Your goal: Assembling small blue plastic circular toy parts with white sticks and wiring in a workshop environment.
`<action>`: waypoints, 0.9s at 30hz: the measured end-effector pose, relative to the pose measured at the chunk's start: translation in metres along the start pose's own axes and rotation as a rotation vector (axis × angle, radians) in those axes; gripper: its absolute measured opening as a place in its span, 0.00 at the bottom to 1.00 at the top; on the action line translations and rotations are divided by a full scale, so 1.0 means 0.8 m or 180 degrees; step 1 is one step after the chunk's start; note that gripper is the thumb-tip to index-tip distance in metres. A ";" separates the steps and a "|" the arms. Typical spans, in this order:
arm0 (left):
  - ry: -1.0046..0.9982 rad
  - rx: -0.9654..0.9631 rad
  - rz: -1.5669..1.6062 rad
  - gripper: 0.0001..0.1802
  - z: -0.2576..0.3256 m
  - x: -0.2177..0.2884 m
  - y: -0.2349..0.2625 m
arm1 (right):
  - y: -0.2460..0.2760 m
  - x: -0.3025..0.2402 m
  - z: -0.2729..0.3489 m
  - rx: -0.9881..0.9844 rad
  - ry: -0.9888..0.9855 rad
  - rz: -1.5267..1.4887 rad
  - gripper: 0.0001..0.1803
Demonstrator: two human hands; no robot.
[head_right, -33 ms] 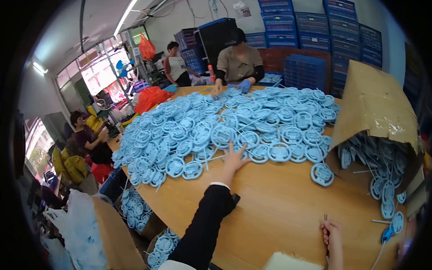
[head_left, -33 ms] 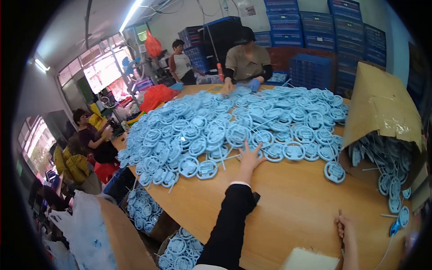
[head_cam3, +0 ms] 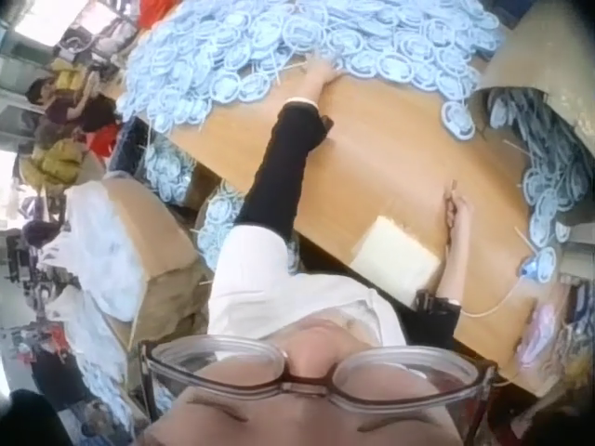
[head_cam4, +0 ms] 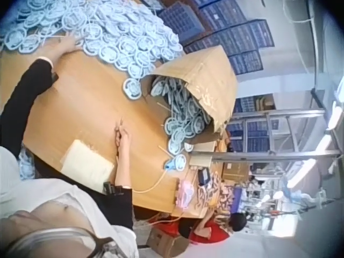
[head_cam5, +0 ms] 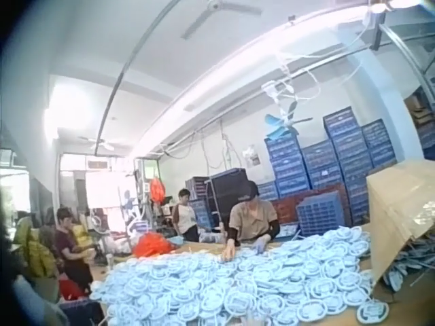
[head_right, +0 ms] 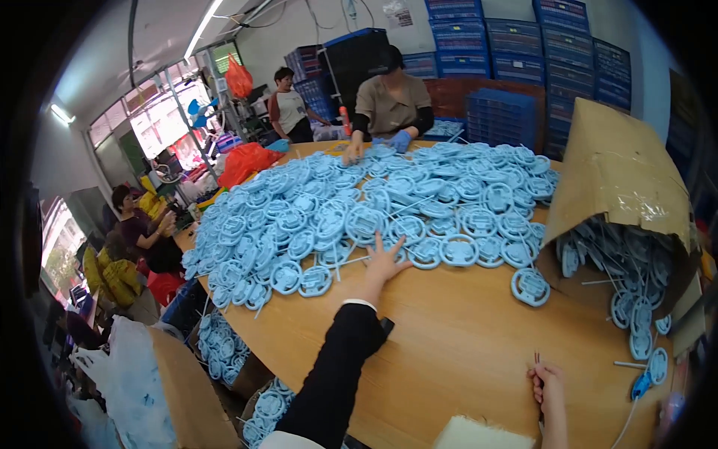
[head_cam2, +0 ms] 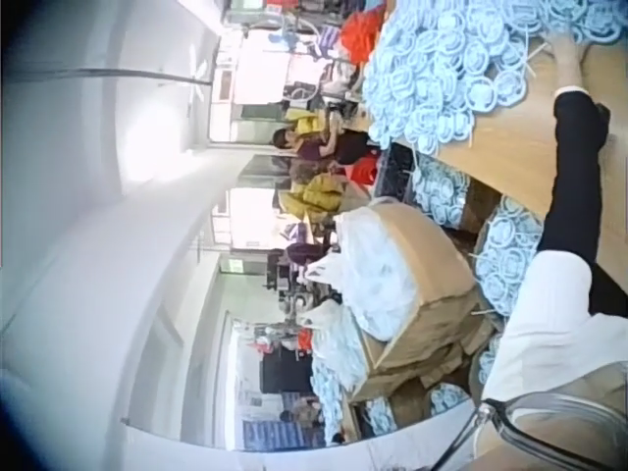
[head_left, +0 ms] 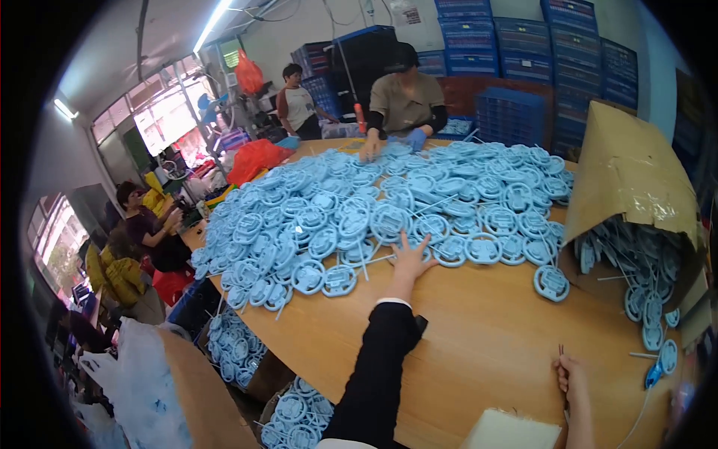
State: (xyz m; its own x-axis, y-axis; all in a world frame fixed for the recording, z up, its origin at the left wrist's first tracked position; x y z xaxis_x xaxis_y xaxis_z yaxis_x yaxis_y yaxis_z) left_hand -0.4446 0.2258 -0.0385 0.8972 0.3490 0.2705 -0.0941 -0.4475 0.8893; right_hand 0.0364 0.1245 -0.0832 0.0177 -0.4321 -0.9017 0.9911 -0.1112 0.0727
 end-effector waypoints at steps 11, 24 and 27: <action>-0.0530 -0.1186 -0.0617 0.39 0.135 0.055 0.074 | 0.022 0.011 -0.012 -0.0199 -0.0112 -0.0163 0.13; -0.1203 -0.0363 0.1744 0.27 0.184 0.348 0.060 | 0.145 -0.117 0.013 0.0288 0.0769 -0.1882 0.11; -0.0786 0.0223 0.2009 0.32 0.142 0.373 0.007 | 0.162 -0.104 -0.001 0.0332 0.0707 -0.2322 0.11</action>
State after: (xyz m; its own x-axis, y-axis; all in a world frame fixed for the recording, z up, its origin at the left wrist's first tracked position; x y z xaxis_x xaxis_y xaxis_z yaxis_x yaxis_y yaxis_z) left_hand -0.1280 0.2339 0.0053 0.7525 -0.1910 0.6302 -0.6112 -0.5588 0.5605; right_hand 0.1633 0.1469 0.0012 -0.5988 -0.0284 -0.8004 0.7447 -0.3877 -0.5433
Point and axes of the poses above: each hand's wrist, its own z-axis away from the middle knuckle, its own y-axis out of the back of the hand, x = y × z, the point moved 9 cm from there along -z, towards the middle knuckle, and after that the axes turned 14 degrees about x, right-handed, at the moved point
